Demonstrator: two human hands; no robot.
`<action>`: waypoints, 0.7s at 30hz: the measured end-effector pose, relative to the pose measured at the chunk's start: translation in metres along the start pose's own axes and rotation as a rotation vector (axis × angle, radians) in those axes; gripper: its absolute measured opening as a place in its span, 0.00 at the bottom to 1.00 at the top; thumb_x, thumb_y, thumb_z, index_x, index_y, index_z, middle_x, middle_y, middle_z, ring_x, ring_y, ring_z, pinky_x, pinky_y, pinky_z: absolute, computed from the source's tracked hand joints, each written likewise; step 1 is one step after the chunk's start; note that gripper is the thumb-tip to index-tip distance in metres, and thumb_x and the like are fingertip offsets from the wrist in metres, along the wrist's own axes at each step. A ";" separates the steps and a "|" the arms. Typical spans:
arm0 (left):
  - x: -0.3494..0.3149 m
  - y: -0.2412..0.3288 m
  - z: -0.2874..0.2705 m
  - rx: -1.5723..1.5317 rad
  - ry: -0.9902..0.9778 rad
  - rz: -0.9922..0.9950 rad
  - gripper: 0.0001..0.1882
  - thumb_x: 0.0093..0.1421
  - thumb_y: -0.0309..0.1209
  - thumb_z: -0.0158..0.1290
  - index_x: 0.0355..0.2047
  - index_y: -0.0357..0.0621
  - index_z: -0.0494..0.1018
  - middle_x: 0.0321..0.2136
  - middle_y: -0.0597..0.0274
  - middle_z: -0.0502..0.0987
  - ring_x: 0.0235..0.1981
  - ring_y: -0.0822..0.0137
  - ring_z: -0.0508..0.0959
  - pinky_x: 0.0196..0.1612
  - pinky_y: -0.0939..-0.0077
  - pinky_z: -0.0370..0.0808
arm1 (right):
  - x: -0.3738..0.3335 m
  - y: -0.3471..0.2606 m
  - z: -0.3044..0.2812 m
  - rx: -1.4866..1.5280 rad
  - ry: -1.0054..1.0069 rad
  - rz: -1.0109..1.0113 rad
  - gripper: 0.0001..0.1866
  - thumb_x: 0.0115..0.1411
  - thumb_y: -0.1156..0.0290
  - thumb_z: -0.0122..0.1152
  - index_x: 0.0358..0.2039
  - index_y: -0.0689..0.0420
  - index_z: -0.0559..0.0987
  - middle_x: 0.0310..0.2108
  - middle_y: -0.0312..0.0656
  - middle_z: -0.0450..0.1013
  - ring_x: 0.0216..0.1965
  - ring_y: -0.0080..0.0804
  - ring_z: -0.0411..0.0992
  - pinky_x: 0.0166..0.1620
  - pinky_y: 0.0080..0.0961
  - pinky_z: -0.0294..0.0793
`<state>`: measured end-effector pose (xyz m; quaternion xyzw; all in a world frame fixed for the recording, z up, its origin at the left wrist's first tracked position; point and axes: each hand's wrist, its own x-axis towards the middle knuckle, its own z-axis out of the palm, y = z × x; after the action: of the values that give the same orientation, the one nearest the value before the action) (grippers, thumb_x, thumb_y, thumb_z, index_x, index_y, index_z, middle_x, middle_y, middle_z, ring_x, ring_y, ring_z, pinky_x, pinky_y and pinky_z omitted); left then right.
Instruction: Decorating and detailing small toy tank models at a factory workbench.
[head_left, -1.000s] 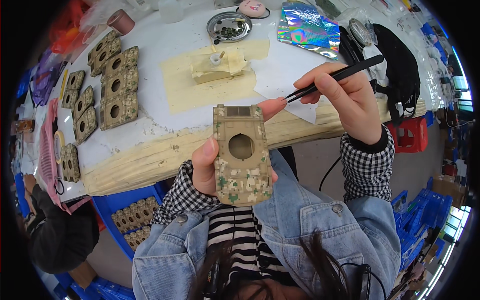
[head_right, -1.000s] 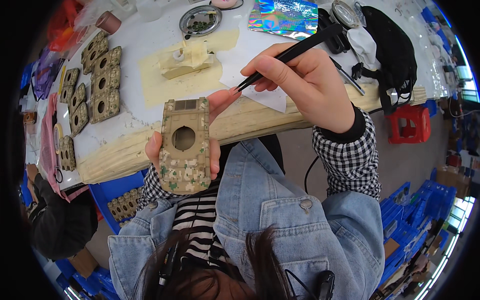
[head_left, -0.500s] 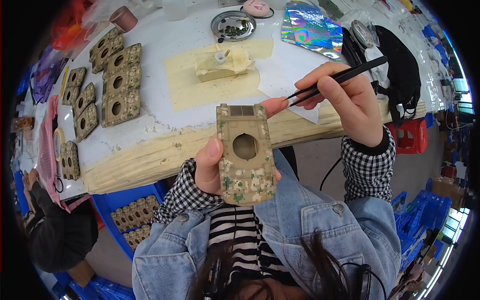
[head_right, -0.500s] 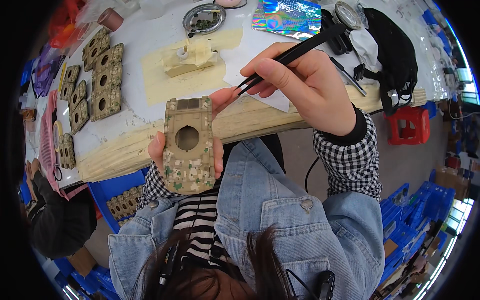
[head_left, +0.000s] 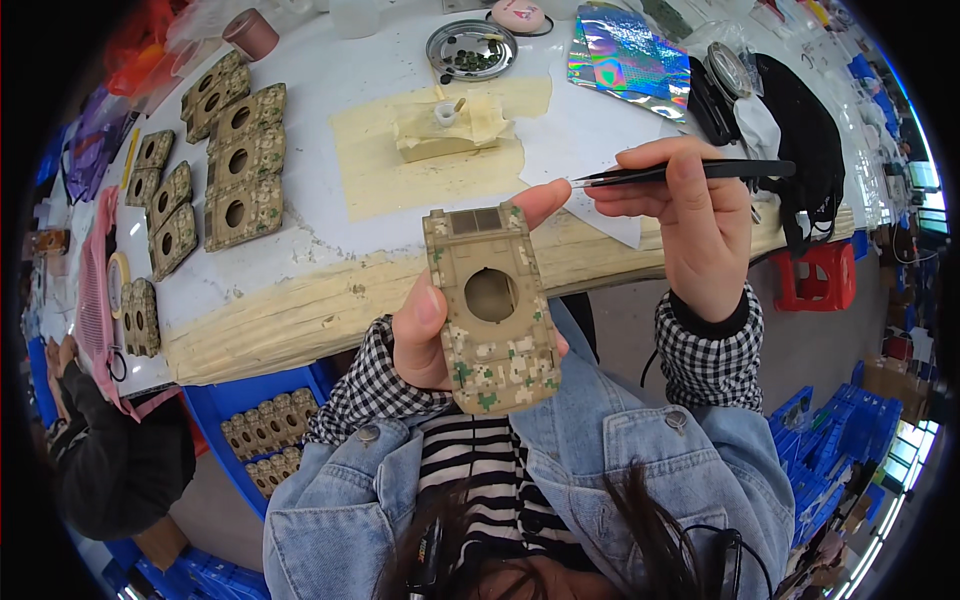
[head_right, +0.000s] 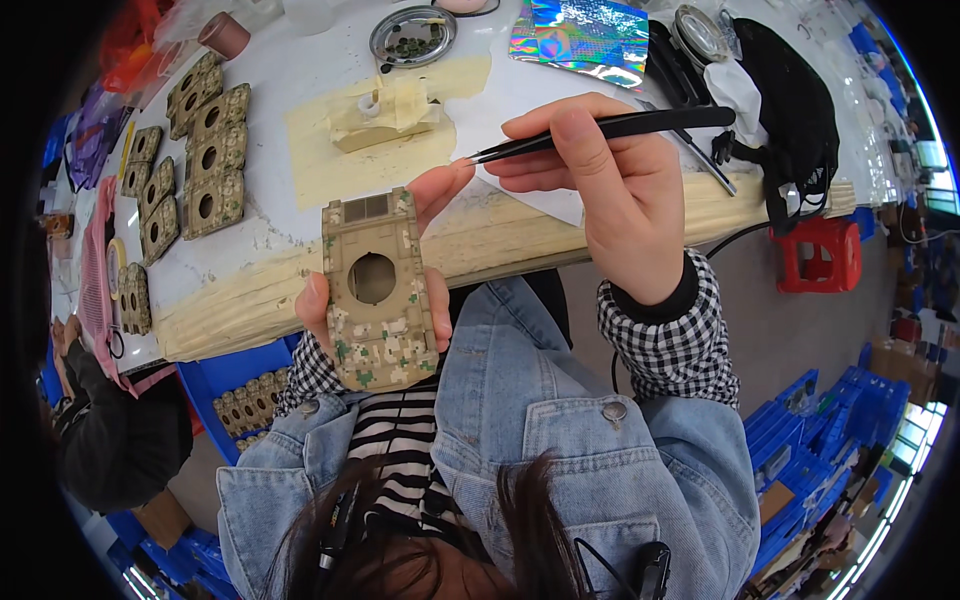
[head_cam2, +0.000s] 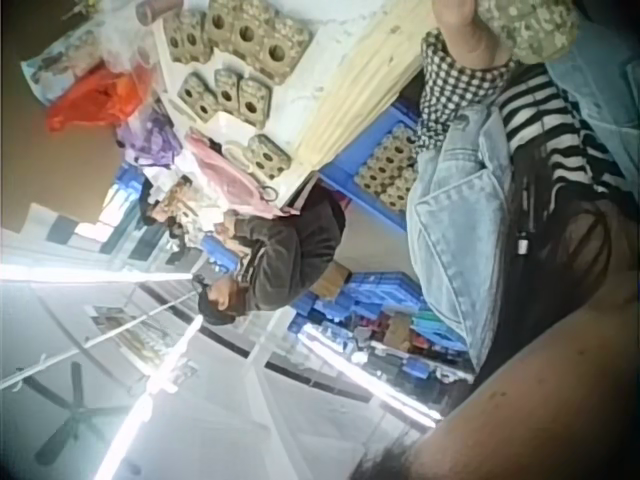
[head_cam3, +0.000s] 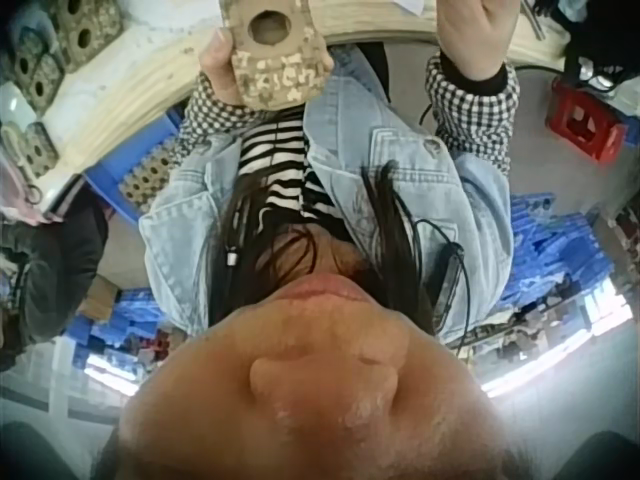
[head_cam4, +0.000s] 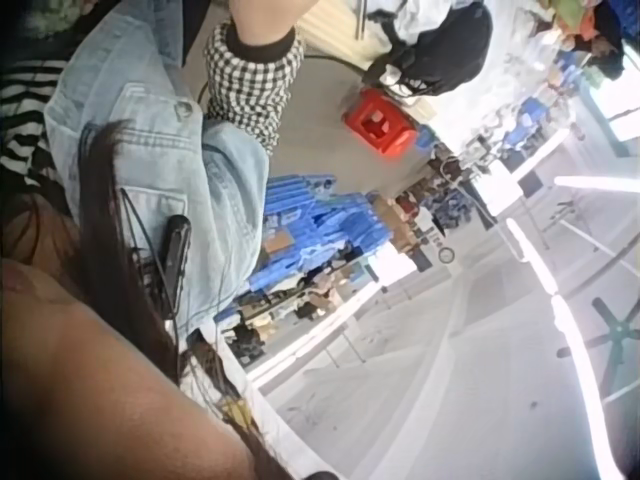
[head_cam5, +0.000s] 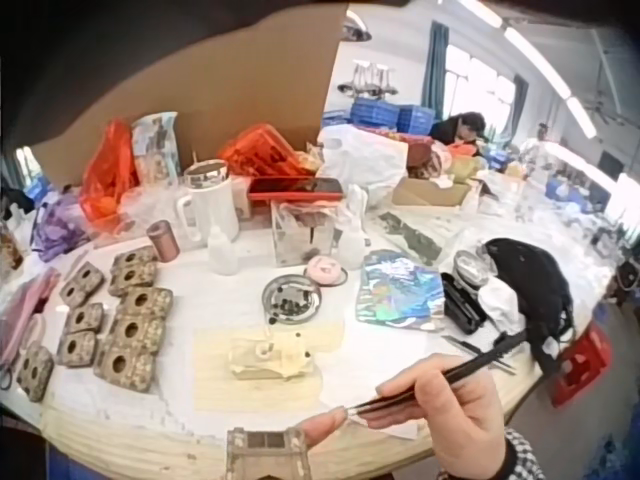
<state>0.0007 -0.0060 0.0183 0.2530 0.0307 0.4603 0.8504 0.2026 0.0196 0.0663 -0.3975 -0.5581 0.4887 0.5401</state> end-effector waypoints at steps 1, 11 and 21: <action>0.001 0.002 0.002 0.031 0.011 -0.010 0.54 0.51 0.57 0.53 0.63 0.32 0.40 0.65 0.45 0.39 0.45 0.59 0.76 0.41 0.64 0.79 | -0.002 0.001 0.003 0.004 0.023 -0.002 0.19 0.67 0.62 0.43 0.37 0.68 0.73 0.32 0.49 0.75 0.34 0.35 0.77 0.39 0.24 0.79; 0.000 0.011 0.016 0.193 0.105 -0.101 0.62 0.43 0.59 0.60 0.63 0.31 0.40 0.65 0.49 0.41 0.39 0.59 0.78 0.39 0.65 0.79 | -0.003 0.004 0.009 0.055 0.057 0.061 0.20 0.67 0.60 0.42 0.36 0.68 0.73 0.30 0.49 0.75 0.33 0.34 0.78 0.38 0.23 0.79; -0.001 0.011 0.014 0.221 0.114 -0.092 0.62 0.43 0.60 0.59 0.62 0.30 0.40 0.65 0.48 0.42 0.39 0.59 0.78 0.39 0.65 0.79 | -0.002 0.005 0.011 0.050 0.045 0.063 0.21 0.67 0.60 0.42 0.36 0.68 0.73 0.30 0.49 0.75 0.33 0.35 0.78 0.38 0.23 0.79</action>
<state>-0.0045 -0.0073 0.0359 0.3169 0.1412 0.4283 0.8344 0.1914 0.0175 0.0612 -0.4123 -0.5205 0.5102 0.5466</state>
